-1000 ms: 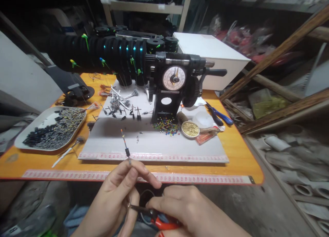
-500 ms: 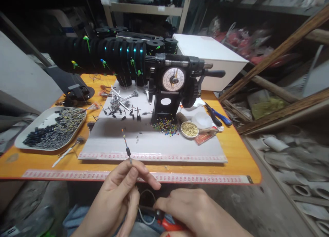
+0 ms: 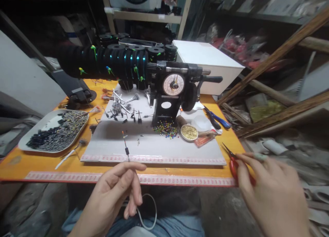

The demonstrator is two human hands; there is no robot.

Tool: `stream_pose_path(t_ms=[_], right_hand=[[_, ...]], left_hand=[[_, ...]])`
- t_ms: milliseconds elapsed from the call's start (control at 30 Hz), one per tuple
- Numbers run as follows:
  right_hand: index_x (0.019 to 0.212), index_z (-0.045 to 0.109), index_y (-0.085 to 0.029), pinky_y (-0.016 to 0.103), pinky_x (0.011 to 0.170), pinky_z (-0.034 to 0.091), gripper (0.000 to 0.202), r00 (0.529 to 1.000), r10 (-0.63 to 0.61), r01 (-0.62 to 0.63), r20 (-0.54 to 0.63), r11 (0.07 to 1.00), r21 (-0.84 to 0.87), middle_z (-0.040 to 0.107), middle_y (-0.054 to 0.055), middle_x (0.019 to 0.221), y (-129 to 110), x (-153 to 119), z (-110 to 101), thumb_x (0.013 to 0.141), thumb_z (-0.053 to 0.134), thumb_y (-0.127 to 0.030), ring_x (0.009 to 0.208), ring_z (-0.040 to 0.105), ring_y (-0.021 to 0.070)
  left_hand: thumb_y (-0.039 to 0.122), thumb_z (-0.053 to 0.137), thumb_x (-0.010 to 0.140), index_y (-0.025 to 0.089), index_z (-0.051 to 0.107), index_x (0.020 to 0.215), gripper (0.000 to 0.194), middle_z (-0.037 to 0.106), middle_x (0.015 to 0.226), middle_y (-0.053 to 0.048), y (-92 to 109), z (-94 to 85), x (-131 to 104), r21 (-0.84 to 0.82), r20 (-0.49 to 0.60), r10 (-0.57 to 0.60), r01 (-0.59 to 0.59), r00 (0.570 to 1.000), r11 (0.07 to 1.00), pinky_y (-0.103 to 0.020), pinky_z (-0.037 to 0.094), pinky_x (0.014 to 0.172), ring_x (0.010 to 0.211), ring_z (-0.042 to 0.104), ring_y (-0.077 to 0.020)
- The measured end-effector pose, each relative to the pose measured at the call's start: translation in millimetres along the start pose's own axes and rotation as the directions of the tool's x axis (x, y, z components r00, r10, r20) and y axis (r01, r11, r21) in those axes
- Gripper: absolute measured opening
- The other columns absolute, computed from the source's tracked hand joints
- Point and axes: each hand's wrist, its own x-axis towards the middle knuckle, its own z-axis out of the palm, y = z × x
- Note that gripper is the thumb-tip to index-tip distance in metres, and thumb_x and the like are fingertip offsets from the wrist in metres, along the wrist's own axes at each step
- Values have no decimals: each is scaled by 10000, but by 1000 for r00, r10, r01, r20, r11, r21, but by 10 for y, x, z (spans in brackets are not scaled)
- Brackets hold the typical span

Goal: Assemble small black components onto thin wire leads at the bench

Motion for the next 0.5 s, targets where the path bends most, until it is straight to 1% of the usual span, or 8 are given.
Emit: stream_pose_path(t_ms=[100, 167, 200, 267, 300, 367, 433, 500], right_hand=[[994, 717, -186, 485, 844, 473, 236, 986, -95, 109, -135, 989, 101, 681, 131, 881, -591, 148, 37, 925, 571, -359, 908, 623, 334], [1059, 689, -205, 441, 906, 496, 212, 981, -148, 173, -122, 959, 226, 701, 105, 1022, -1036, 263, 51, 950, 561, -334, 1003, 644, 284], [1071, 684, -200, 429, 912, 496, 184, 981, -162, 192, -110, 908, 374, 694, 108, 1058, -1254, 322, 52, 942, 583, -282, 1020, 641, 271], [1086, 679, -214, 364, 859, 510, 169, 981, -193, 146, 7, 766, 626, 694, 83, 1049, -1649, 441, 46, 948, 581, -221, 998, 637, 226], [1124, 673, -228, 317, 779, 518, 195, 969, -219, 66, 115, 676, 734, 703, 59, 1019, -1816, 498, 43, 953, 579, -213, 903, 642, 189], [1218, 639, -241, 253, 663, 508, 273, 888, -282, -211, 362, 450, 868, 724, 33, 1015, -2075, 603, 51, 949, 599, -223, 730, 619, 123], [1216, 635, -228, 189, 505, 457, 284, 706, -414, -574, 574, 138, 807, 735, 24, 965, -2233, 686, 79, 937, 634, -278, 550, 541, 63], [1054, 686, -173, 158, 395, 409, 238, 534, -572, -786, 623, -64, 615, 731, 25, 843, -2305, 739, 119, 906, 677, -358, 425, 460, 29]], left_hand=[[599, 514, 939, 198, 561, 1332, 563, 683, 501, 4, 38, 21, -29, -19, -48, -6, 5, 999, 1000, -117, 414, 318, 301, 526, -74], [672, 400, 943, 189, 461, 1418, 680, 615, 422, 36, 65, 40, -42, 14, -129, -40, 42, 991, 999, -123, 369, 281, 239, 427, -69], [675, 373, 949, 177, 444, 1425, 693, 573, 389, 58, 73, 46, -45, 41, -168, -47, 55, 985, 998, -120, 343, 271, 220, 369, -60], [648, 388, 962, 153, 479, 1377, 652, 475, 340, 103, 72, 41, -46, 80, -215, -39, 57, 976, 995, -112, 289, 268, 214, 259, -45], [627, 432, 960, 144, 526, 1314, 606, 429, 325, 122, 62, 30, -46, 100, -221, -24, 47, 975, 994, -109, 266, 274, 222, 214, -39], [606, 532, 928, 141, 618, 1121, 511, 357, 305, 144, 29, -7, -55, 130, -204, -1, 28, 979, 991, -111, 234, 293, 242, 164, -30], [639, 576, 883, 155, 641, 927, 491, 317, 297, 147, -10, -50, -79, 159, -187, 6, 24, 982, 987, -119, 214, 310, 257, 151, -26], [685, 569, 855, 167, 625, 807, 523, 313, 307, 135, -50, -89, -122, 201, -221, 13, 32, 975, 979, -128, 205, 329, 277, 163, -27]])
